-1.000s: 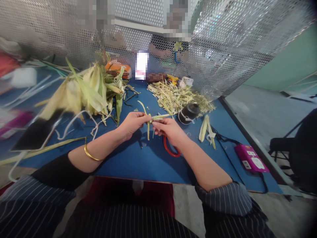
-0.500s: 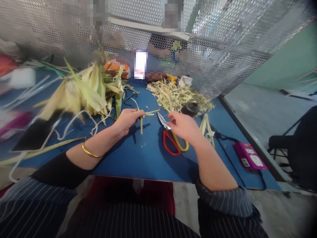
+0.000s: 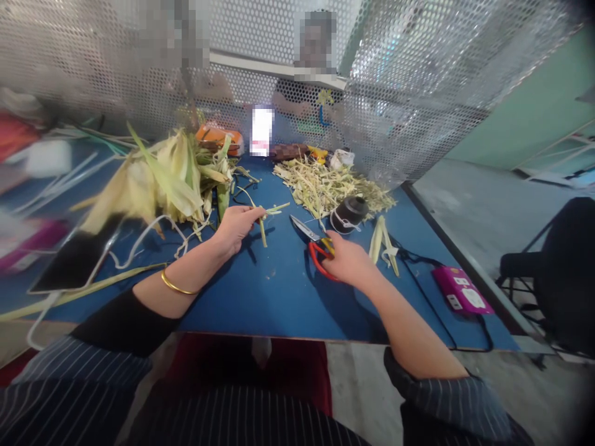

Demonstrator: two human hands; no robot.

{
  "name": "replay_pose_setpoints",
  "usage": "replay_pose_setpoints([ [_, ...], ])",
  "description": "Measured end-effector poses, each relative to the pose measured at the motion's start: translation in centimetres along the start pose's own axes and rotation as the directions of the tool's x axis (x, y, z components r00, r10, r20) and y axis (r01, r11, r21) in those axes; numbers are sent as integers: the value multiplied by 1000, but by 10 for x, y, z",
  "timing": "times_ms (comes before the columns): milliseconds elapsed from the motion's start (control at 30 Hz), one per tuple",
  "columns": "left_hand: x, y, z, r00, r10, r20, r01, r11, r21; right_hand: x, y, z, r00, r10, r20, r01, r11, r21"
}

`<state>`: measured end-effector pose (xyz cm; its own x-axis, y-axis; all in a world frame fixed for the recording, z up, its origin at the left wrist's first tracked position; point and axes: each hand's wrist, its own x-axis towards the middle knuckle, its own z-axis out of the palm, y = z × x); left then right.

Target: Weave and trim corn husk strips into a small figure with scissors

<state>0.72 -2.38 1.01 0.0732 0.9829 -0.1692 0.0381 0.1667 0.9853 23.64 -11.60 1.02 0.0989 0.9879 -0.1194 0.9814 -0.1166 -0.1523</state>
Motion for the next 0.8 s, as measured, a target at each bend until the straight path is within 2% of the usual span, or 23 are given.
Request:
replay_pose_setpoints([
  [67, 2, 0, -1, 1000, 2, -10, -3, 1000, -29, 3, 10, -2, 1000, 19, 2, -18, 952, 305],
  [100, 3, 0, -2, 1000, -2, -14, 2, 999, -43, 3, 12, -4, 999, 43, 5, -40, 872, 488],
  [133, 5, -1, -2, 1000, -10, -12, 9, 998, -57, 3, 12, -6, 998, 57, 18, -54, 744, 666],
  [200, 7, -2, -2, 999, -26, 19, 28, 996, -82, 4, 6, -13, 999, 12, 52, -53, 412, 910],
  [233, 9, -3, -3, 998, -35, 49, 40, 995, -93, 5, 0, -16, 996, -62, 62, -44, 258, 965],
  [267, 9, -3, -3, 995, -46, 86, 55, 993, -106, 8, -7, -20, 986, -148, 70, -48, 145, 988],
  [333, 11, -4, -4, 986, -65, 153, 86, 987, -135, 13, -20, -27, 951, -296, 84, -81, 24, 996],
  [433, 12, -3, -6, 983, -69, 172, 101, 978, -181, 17, -33, -32, 911, -409, 47, -51, 1, 999],
  [500, 13, -3, -7, 988, -53, 143, 83, 974, -210, 14, -34, -30, 907, -420, 31, -2, 70, 998],
  [633, 17, -2, -9, 997, -14, 80, 35, 962, -270, 6, -29, -23, 919, -383, 93, 11, 262, 965],
  [800, 18, -3, -10, 999, 9, -35, -18, 956, -293, 4, -29, -20, 910, -372, 181, -52, 330, 943],
])
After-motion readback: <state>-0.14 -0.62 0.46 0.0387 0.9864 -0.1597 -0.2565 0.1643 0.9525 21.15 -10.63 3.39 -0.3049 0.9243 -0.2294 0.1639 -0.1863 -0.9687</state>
